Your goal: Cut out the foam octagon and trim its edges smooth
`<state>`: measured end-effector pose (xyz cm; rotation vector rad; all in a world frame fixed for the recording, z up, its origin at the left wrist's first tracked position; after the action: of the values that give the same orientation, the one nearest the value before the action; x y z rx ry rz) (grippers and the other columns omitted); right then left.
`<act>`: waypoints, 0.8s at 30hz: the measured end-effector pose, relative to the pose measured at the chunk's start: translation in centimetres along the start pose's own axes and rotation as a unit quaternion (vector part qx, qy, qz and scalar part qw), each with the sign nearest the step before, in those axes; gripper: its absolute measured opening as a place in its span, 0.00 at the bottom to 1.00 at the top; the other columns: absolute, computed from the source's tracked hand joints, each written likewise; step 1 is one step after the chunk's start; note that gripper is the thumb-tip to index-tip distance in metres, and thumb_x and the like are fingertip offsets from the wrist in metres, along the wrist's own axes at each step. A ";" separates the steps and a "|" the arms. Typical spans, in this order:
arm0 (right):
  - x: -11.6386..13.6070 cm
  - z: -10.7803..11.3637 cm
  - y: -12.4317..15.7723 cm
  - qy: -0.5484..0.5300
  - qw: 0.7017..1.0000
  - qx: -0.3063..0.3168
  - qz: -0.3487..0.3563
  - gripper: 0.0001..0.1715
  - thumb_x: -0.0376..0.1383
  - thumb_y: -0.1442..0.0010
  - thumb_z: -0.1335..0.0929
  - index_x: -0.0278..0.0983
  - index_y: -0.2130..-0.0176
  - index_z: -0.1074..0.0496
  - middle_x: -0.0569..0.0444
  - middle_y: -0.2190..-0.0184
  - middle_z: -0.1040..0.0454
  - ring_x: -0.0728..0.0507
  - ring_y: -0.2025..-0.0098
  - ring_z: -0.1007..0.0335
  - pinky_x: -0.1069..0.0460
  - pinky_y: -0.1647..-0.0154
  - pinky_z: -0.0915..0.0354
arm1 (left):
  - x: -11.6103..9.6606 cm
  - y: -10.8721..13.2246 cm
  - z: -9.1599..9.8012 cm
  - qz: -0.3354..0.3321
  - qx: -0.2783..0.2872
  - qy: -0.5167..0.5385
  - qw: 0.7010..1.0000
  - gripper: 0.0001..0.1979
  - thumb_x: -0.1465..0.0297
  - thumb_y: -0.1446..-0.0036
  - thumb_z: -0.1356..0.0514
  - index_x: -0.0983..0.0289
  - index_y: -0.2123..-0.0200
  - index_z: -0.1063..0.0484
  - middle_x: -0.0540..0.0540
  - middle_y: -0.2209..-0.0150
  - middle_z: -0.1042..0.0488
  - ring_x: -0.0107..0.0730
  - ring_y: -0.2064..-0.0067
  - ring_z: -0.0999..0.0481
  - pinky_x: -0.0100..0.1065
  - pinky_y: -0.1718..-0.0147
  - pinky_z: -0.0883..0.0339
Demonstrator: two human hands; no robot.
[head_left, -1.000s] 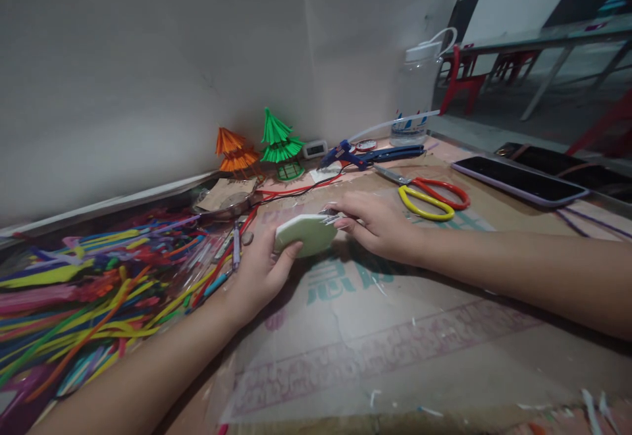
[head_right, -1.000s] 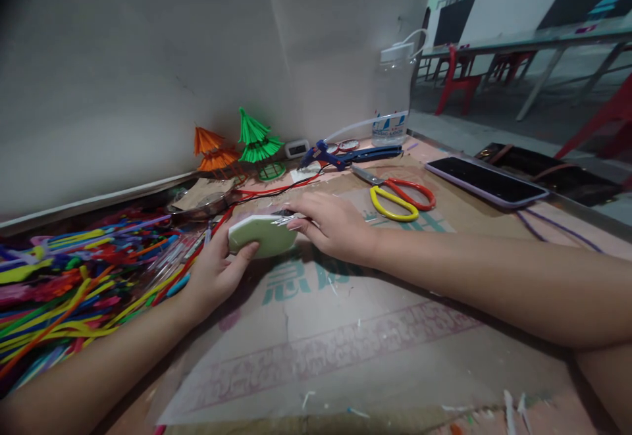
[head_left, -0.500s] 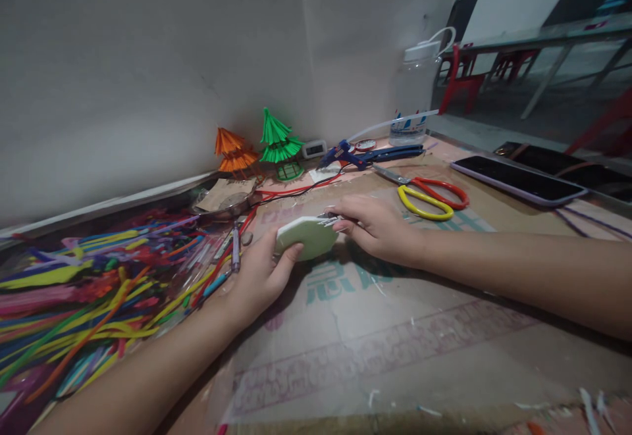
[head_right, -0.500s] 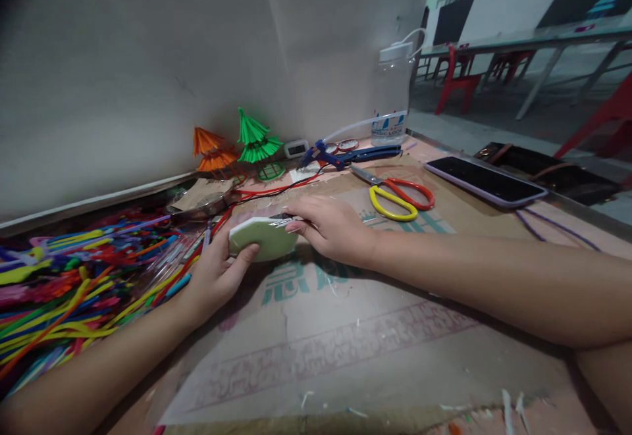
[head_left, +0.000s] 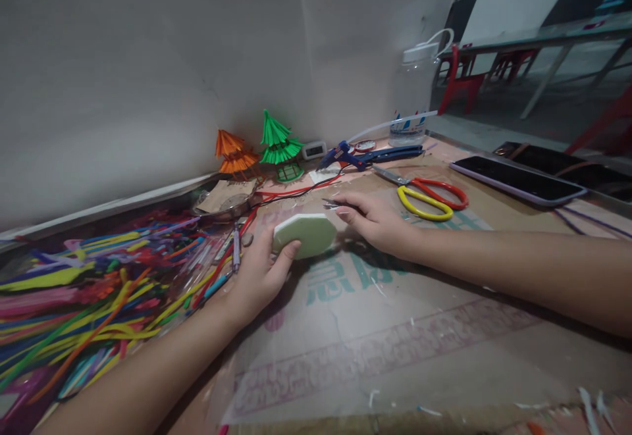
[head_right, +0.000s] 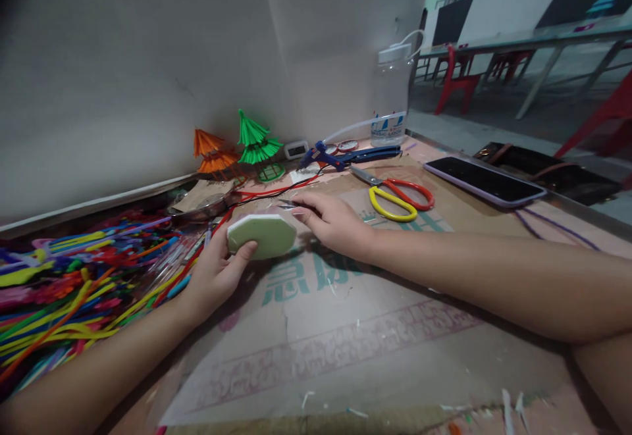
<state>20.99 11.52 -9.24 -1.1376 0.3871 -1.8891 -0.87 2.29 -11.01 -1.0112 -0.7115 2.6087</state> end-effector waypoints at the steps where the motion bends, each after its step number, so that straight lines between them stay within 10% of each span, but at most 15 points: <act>1: 0.0 0.0 0.0 0.005 1.000 -0.001 0.003 0.16 0.40 0.33 0.38 0.36 0.52 0.25 0.47 0.57 0.21 0.41 0.57 0.26 0.48 0.57 0.32 | -0.1 -0.1 0.0 0.003 -0.001 0.003 1.000 0.12 0.65 0.35 0.44 0.62 0.51 0.32 0.56 0.55 0.24 0.37 0.54 0.24 0.36 0.56 0.29; 24: 1.6 0.3 0.5 0.084 0.985 0.060 0.138 0.18 0.41 0.30 0.38 0.32 0.54 0.26 0.46 0.64 0.23 0.42 0.64 0.30 0.49 0.63 0.37 | -1.2 0.2 0.4 -0.064 0.032 -0.056 0.996 0.10 0.70 0.36 0.44 0.61 0.51 0.31 0.54 0.58 0.21 0.38 0.58 0.22 0.34 0.60 0.30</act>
<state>21.15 10.01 -8.51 -0.8030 0.4904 -1.7418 -0.31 1.53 -10.20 -0.7798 -0.6896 2.5745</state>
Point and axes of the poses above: each hand's wrist, its own y-axis away from the middle knuckle, its own z-axis out of the back of the hand, x = y × z, the point moved 2 cm from there along -y, towards the middle knuckle
